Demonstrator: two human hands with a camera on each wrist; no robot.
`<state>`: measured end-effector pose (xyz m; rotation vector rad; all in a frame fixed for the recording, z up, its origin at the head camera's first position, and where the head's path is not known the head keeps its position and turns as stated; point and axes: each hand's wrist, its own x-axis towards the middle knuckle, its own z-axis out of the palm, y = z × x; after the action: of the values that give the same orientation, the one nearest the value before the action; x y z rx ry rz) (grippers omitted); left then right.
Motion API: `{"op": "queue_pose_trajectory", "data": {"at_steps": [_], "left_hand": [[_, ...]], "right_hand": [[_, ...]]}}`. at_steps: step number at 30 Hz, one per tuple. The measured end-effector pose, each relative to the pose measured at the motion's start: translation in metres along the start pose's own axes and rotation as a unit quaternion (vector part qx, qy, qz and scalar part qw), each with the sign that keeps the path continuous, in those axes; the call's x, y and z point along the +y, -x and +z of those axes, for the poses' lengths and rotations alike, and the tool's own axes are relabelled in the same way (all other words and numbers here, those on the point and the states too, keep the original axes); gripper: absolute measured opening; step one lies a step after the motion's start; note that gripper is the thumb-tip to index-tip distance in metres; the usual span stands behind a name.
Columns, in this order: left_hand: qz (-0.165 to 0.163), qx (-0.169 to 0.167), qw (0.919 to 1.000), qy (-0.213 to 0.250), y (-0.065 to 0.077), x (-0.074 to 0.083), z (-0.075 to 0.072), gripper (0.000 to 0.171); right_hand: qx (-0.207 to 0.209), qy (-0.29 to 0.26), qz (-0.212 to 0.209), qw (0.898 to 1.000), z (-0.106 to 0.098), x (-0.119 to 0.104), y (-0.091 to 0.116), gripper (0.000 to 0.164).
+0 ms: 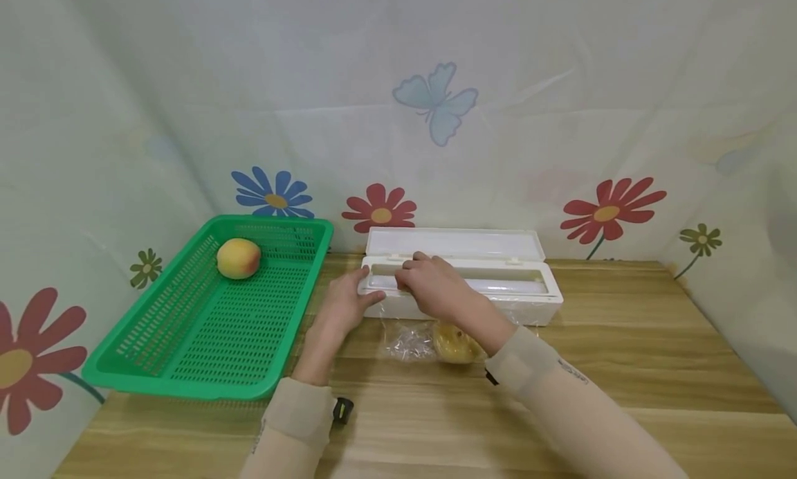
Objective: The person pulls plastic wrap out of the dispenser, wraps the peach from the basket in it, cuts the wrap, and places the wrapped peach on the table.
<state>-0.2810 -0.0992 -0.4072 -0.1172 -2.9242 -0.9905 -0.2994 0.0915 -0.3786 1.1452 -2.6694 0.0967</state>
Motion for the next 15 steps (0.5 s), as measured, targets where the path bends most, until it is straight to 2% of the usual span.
{"op": "queue_pose_trajectory", "data": {"at_steps": [7,10,15], "left_hand": [[-0.001,-0.002,0.9999,0.012,0.000,0.002,0.000,0.067],[0.000,-0.003,0.9998,0.018,0.001,0.003,-0.001,0.067],[-0.002,-0.006,0.9997,0.023,0.001,0.002,0.000,0.069]], "right_hand": [[-0.005,-0.004,0.019,1.000,-0.007,0.013,0.020,0.018],[0.004,-0.003,0.025,1.000,-0.008,0.023,0.033,0.021],[0.031,-0.004,0.025,0.999,-0.009,0.040,0.057,0.016]]}}
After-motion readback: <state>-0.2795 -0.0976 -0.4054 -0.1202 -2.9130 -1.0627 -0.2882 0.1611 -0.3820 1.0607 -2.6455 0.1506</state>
